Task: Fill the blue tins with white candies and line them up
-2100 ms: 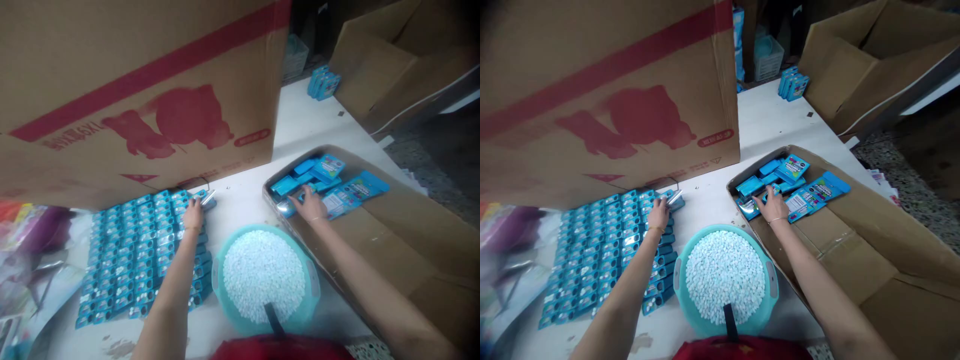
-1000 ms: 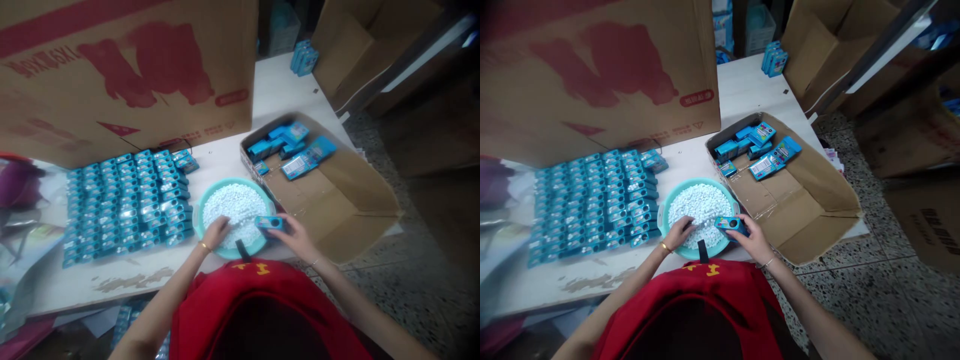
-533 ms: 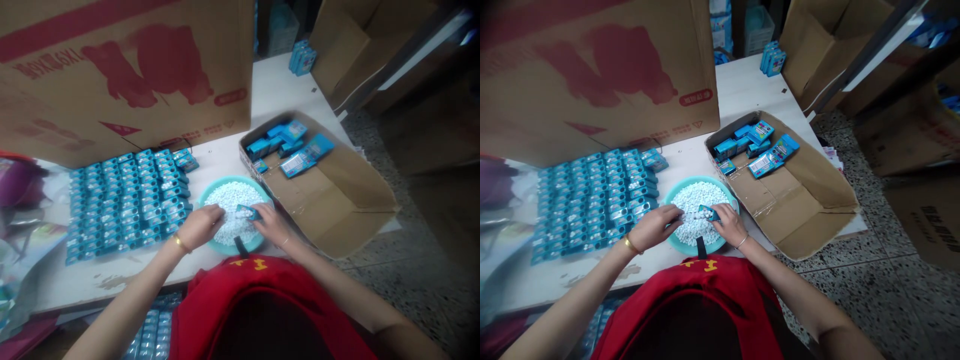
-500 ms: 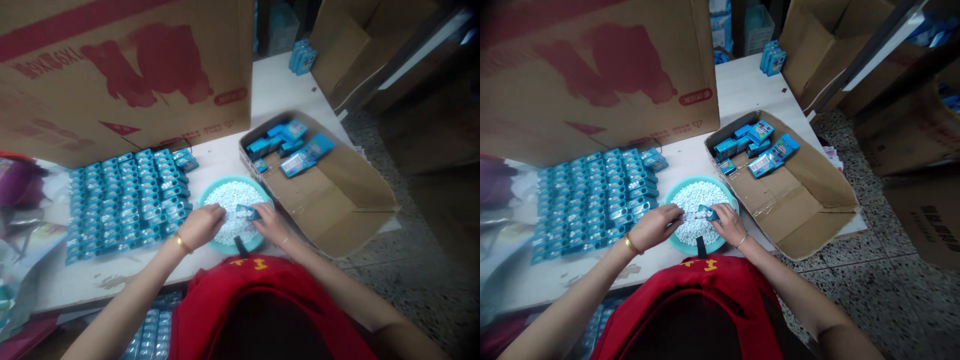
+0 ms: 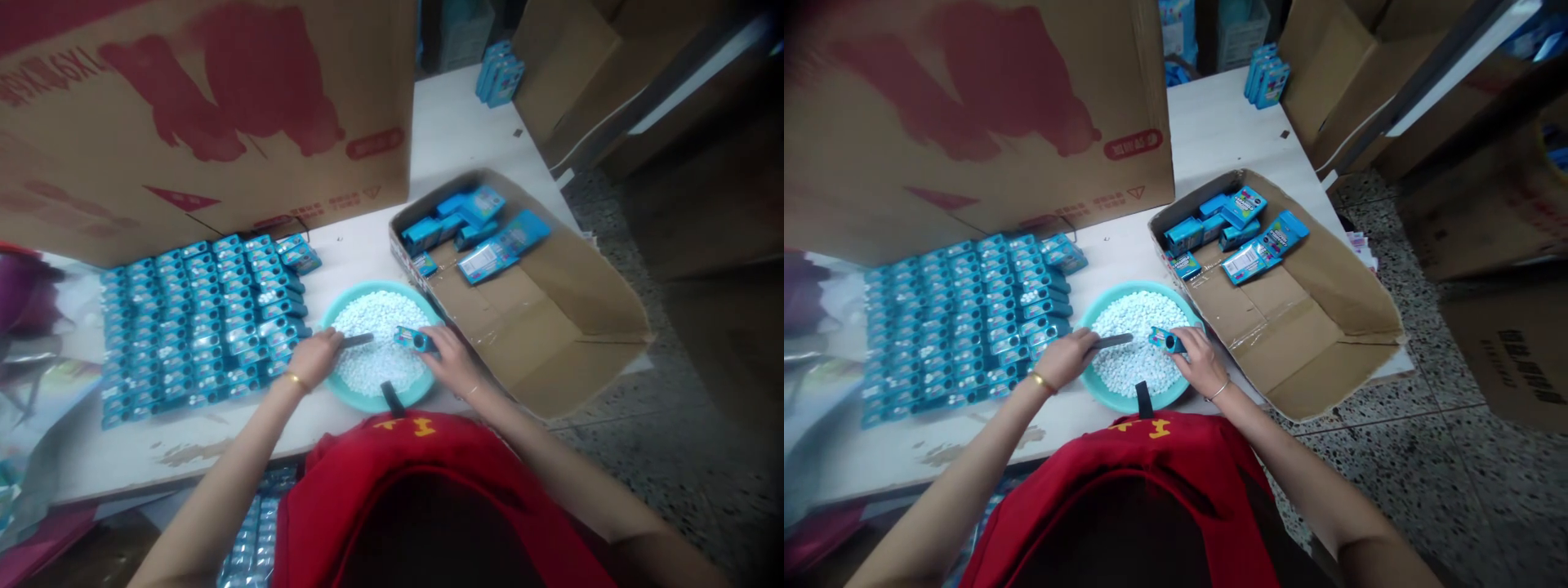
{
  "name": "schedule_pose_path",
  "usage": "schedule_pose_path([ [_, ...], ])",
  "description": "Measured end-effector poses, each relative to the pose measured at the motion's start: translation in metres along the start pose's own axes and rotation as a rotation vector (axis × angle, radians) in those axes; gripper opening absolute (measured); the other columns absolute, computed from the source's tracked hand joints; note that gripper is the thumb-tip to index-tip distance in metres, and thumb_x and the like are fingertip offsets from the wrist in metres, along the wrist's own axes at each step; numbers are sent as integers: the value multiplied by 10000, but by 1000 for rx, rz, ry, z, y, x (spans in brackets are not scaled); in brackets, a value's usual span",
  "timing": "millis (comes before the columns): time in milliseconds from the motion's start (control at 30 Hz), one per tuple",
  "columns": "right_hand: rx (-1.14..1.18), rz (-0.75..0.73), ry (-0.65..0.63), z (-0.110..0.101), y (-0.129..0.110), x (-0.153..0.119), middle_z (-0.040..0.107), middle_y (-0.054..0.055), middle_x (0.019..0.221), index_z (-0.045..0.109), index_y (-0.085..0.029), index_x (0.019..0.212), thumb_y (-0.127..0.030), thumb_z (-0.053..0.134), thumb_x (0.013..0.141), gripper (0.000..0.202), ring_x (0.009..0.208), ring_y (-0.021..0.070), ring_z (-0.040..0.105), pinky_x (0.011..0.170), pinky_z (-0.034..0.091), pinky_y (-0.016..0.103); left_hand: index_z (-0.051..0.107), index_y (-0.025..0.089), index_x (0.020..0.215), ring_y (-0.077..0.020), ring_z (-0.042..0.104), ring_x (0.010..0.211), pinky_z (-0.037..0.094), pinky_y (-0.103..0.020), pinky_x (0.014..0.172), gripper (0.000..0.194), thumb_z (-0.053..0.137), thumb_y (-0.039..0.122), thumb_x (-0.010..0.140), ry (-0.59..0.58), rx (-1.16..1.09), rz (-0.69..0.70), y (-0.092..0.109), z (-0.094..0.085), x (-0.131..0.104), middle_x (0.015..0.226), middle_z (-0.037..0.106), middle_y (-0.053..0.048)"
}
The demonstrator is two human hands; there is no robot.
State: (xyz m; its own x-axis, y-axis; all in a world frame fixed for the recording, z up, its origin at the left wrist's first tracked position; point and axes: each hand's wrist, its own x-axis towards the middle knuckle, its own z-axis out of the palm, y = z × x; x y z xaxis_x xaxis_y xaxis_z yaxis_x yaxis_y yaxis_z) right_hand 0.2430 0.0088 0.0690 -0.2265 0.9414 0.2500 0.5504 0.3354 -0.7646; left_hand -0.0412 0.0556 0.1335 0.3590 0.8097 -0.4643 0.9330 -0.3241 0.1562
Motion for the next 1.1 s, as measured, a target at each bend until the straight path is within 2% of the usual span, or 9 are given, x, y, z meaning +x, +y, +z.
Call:
schedule_pose_path([
  [100, 9, 8, -10, -6, 2, -2, 643, 112, 1110, 544, -203, 1181, -323, 569, 880, 325, 1070, 263, 585, 971, 464, 450, 587, 176, 944, -223, 580, 920, 463, -326, 781, 136, 474, 186, 869, -13, -145, -32, -7, 58, 23, 959, 596, -87],
  [200, 25, 68, -45, -9, 1, -5, 651, 103, 1101, 557, -221, 1173, -371, 591, 866, 343, 1054, 264, 601, 950, 480, 437, 582, 201, 1016, -215, 574, 994, 458, -334, 861, 175, 466, 215, 886, 17, -250, -3, 13, 99, 41, 1043, 610, -82],
  [267, 48, 132, -52, -10, -1, -8, 651, 102, 1109, 562, -228, 1168, -398, 608, 851, 362, 1050, 265, 608, 936, 489, 428, 571, 205, 1069, -209, 577, 1021, 453, -332, 894, 209, 453, 239, 901, 42, -316, 5, 25, 112, 47, 1095, 615, -82],
  [367, 89, 205, -34, -13, -3, -13, 647, 98, 1110, 562, -225, 1159, -409, 620, 842, 371, 1045, 260, 612, 929, 493, 411, 564, 196, 1089, -185, 603, 971, 470, -304, 871, 231, 457, 298, 911, 56, -405, 20, 26, 113, 43, 1066, 640, -65],
  [500, 86, 214, -17, -15, -4, -16, 644, 98, 1089, 557, -225, 1159, -394, 620, 844, 363, 1034, 261, 611, 920, 494, 413, 577, 185, 1055, -177, 608, 880, 488, -307, 818, 253, 500, 361, 891, 121, -584, 83, 8, 84, 22, 976, 648, -58],
  [600, 46, 158, -18, -12, -5, -13, 641, 111, 1090, 556, -214, 1160, -370, 602, 855, 345, 1035, 269, 603, 916, 494, 426, 585, 182, 1040, -174, 599, 877, 484, -310, 817, 236, 507, 345, 890, 187, -637, 164, 0, 46, 4, 973, 639, -66],
  [700, 11, 67, -19, -4, -6, -6, 643, 125, 1082, 556, -192, 1154, -326, 575, 870, 315, 1042, 275, 593, 929, 486, 444, 581, 179, 1027, -159, 595, 849, 481, -294, 792, 222, 496, 341, 902, 173, -549, 246, 3, 5, -9, 954, 631, -59],
  [867, 15, -10, -47, 12, -9, 3, 638, 126, 1101, 541, -190, 1189, -244, 535, 865, 329, 1064, 276, 578, 929, 485, 460, 596, 184, 1002, -165, 586, 832, 473, -292, 751, 227, 427, 317, 929, 69, -219, 315, 29, -45, -14, 915, 606, -49],
  [1100, 13, -39, -33, 21, -9, 5, 636, 132, 1103, 535, -176, 1192, -259, 535, 878, 325, 1077, 273, 570, 943, 477, 448, 617, 176, 898, -207, 546, 808, 462, -338, 729, 261, 358, 147, 908, 26, 58, 208, 87, -79, -22, 846, 569, -87],
])
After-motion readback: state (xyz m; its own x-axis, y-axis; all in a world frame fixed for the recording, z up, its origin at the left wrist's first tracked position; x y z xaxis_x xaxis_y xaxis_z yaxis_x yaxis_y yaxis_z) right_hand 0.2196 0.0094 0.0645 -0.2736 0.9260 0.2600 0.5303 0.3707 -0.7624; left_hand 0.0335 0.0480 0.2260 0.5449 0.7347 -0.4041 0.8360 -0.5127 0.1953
